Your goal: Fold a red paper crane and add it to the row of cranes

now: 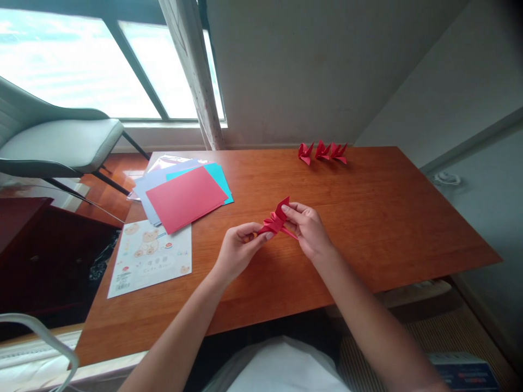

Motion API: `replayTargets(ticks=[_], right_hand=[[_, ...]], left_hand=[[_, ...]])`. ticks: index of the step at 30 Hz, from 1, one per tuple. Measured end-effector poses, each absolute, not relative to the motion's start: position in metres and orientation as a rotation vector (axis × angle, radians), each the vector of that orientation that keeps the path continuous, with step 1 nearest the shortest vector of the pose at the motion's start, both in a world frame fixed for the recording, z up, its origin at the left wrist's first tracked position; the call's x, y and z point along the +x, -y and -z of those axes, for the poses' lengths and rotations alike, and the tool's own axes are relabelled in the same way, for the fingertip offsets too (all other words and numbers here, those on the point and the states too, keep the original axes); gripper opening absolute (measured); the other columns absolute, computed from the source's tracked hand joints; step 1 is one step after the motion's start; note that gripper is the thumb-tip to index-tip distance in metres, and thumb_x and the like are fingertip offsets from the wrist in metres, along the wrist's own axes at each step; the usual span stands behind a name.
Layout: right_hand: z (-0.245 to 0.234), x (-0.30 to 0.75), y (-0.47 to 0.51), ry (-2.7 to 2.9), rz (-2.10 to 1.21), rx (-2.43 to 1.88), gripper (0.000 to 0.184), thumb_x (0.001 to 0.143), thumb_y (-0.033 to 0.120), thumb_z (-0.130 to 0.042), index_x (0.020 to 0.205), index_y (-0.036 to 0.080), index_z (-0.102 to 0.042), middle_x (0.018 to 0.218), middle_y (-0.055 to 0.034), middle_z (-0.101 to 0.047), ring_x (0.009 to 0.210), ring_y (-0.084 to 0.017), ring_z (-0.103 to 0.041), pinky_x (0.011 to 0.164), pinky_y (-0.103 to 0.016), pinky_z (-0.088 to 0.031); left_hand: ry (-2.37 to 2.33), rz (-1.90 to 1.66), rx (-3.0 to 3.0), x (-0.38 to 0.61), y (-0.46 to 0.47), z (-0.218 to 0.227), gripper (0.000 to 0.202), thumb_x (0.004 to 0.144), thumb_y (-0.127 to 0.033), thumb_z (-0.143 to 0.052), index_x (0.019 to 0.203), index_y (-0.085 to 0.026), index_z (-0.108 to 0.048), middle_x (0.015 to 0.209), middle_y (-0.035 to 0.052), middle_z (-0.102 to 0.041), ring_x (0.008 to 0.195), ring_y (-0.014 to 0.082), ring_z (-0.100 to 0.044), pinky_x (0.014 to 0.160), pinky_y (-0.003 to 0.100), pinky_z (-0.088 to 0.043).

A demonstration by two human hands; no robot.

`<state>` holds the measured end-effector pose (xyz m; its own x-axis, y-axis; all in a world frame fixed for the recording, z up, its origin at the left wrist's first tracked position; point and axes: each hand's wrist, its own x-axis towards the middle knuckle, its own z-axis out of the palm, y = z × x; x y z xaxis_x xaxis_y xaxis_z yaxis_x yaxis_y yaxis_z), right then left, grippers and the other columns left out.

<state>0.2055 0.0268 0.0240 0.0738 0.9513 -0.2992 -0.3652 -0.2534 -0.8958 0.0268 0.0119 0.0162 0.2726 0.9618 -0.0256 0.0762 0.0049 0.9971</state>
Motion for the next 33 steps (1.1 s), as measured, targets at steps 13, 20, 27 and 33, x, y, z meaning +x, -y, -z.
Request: replayTargets(ticks=[13, 20, 27, 33], right_hand=[[-0.034, 0.203, -0.026, 0.346, -1.826, -1.063, 0.02, 0.068, 0.02, -0.077, 0.087, 0.022, -0.071, 0.077, 0.0017, -0.074, 0.069, -0.014, -0.07, 0.063, -0.024, -0.055], [-0.027, 0.207, -0.029, 0.405, -1.74, -0.998, 0.017, 0.068, 0.024, -0.083, 0.077, 0.021, -0.068, 0.075, 0.0029, -0.074, 0.069, -0.013, -0.069, 0.062, -0.021, -0.052], [-0.017, 0.217, -0.031, 0.305, -1.772, -0.988, 0.019, 0.073, 0.027, -0.085, 0.084, 0.021, -0.07, 0.077, 0.0005, -0.077, 0.07, -0.014, -0.072, 0.063, -0.023, -0.055], [-0.017, 0.213, -0.03, 0.294, -1.774, -0.973, 0.025, 0.07, 0.02, -0.085, 0.091, 0.022, -0.07, 0.075, 0.0025, -0.076, 0.069, -0.014, -0.072, 0.063, -0.022, -0.056]], left_hand=[[-0.854, -0.948, 1.318, 0.024, -0.011, -0.027, 0.017, 0.081, -0.035, -0.078, 0.077, -0.019, -0.077, 0.081, 0.0042, -0.074, 0.075, 0.0176, -0.062, 0.073, 0.029, -0.05], [-0.916, -0.988, 1.364, 0.021, -0.014, -0.025, 0.021, 0.083, -0.036, -0.076, 0.074, -0.017, -0.075, 0.074, 0.0027, -0.065, 0.072, 0.0151, -0.054, 0.068, 0.026, -0.044], [-1.031, -0.997, 1.202, 0.02, -0.012, -0.021, 0.026, 0.071, -0.035, -0.086, 0.065, -0.014, -0.072, 0.061, -0.0014, -0.059, 0.059, 0.0098, -0.046, 0.055, 0.022, -0.035], [-0.929, -0.977, 1.145, 0.019, -0.012, -0.025, 0.018, 0.067, -0.028, -0.089, 0.074, -0.015, -0.079, 0.072, 0.0031, -0.073, 0.065, 0.0123, -0.059, 0.062, 0.022, -0.046]])
